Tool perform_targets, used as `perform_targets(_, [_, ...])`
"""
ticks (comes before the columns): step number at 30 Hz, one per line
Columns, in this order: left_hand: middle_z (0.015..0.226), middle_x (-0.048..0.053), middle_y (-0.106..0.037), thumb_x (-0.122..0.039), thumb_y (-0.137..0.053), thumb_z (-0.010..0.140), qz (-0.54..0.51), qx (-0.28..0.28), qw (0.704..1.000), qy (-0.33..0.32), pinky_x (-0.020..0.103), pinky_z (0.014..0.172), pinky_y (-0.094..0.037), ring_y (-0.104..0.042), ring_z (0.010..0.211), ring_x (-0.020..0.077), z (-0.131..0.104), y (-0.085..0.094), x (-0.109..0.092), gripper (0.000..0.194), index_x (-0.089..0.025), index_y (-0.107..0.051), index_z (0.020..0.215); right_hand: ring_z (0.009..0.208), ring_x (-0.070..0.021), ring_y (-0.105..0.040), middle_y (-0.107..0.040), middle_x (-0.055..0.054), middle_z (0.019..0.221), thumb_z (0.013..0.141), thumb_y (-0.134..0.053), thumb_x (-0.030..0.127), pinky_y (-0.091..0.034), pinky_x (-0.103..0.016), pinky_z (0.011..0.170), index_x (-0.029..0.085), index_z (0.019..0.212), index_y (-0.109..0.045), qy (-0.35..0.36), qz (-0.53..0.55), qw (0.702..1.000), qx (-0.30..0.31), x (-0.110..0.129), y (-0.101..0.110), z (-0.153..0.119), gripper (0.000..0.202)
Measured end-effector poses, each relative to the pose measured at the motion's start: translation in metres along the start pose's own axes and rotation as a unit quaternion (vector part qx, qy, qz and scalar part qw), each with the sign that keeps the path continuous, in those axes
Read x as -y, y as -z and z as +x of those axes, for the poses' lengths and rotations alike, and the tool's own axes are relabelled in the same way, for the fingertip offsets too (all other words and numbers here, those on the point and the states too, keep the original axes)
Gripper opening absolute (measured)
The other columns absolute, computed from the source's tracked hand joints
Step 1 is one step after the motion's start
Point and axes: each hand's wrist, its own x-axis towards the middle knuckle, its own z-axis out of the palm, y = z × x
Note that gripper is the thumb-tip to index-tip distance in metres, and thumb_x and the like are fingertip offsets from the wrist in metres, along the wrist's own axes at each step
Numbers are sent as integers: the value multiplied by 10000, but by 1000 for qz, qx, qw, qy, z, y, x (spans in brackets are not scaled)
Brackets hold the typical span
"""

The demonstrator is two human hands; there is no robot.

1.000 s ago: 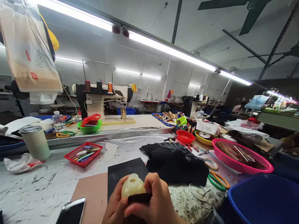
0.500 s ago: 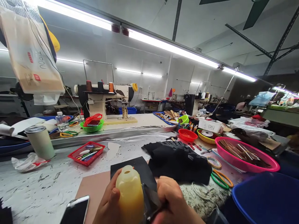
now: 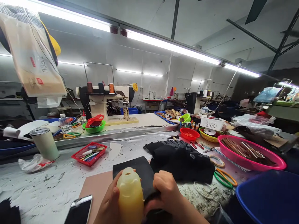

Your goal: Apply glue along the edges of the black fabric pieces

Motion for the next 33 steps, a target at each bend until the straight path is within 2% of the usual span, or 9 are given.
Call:
perform_targets(3, [848, 79, -670, -651, -674, 481, -10, 36, 998, 60, 349, 536, -504, -611, 693, 263, 6, 3, 0, 679, -217, -596, 997, 394, -75, -259, -284, 75, 435, 754, -327, 752, -212, -240, 419, 215, 523, -268, 5, 61, 998, -17, -2, 8, 15, 588])
perform_targets(5, [828, 74, -671, -653, -679, 476, 29, 62, 996, 63, 331, 555, -501, -603, 676, 246, 10, 4, 1, 669, -208, -620, 972, 403, -71, -259, -284, 74, 443, 749, -330, 757, -223, -235, 429, 214, 526, -252, -1, 84, 996, -18, 1, 9, 33, 592])
perform_targets(10, [749, 30, -636, -694, -693, 396, 111, 134, 982, -68, 288, 581, -481, -561, 650, 205, 13, 8, 7, 782, -197, -640, 998, 389, -57, -231, -282, 76, 427, 666, -320, 832, -197, -219, 395, 197, 497, -259, -37, 121, 990, 56, 4, -6, 58, 660])
perform_targets(16, [840, 46, -622, -590, -744, 459, 86, 205, 975, 21, 253, 605, -452, -577, 715, 191, 4, 10, 13, 709, -212, -599, 1040, 402, -55, -166, -231, 86, 424, 516, -347, 901, -157, -207, 353, 198, 474, -249, -154, 261, 941, 148, -8, -12, 28, 711])
perform_targets(19, [809, 54, -614, -627, -718, 462, 30, 264, 963, 42, 256, 563, -451, -581, 660, 181, 8, 17, 14, 712, -202, -587, 1018, 418, -58, -150, -206, 87, 426, 446, -338, 921, -124, -209, 349, 198, 466, -221, -184, 242, 933, 192, -21, -11, 7, 732])
perform_targets(22, [842, 69, -613, -612, -739, 426, 2, 322, 946, 39, 294, 563, -468, -608, 684, 222, 13, 22, 12, 736, -213, -574, 1021, 428, -58, -136, -188, 87, 432, 452, -340, 915, -105, -212, 353, 197, 469, -195, -189, 221, 937, 195, -28, -5, -3, 733])
perform_targets(27, [804, 64, -630, -598, -724, 484, 26, 212, 977, 13, 291, 609, -457, -596, 698, 218, 8, 8, 6, 704, -192, -586, 1043, 410, -51, -147, -194, 92, 430, 532, -374, 881, -121, -228, 375, 189, 480, -204, -109, 196, 969, 102, -3, 9, 21, 714])
perform_targets(30, [739, 52, -649, -572, -735, 492, 54, 152, 986, -37, 280, 597, -457, -575, 668, 208, 6, -7, 3, 617, -173, -650, 955, 405, -54, -244, -324, 80, 432, 683, -363, 800, -183, -236, 432, 176, 488, -329, -35, 97, 992, 71, 26, 7, 38, 655])
perform_targets(33, [672, 31, -650, -504, -766, 484, 75, 88, 991, -68, 279, 578, -464, -560, 638, 208, 4, -14, 2, 495, -180, -686, 850, 412, -67, -316, -426, 59, 444, 748, -280, 769, -211, -247, 466, 176, 518, -416, -21, -11, 1000, 14, 42, -1, 41, 651])
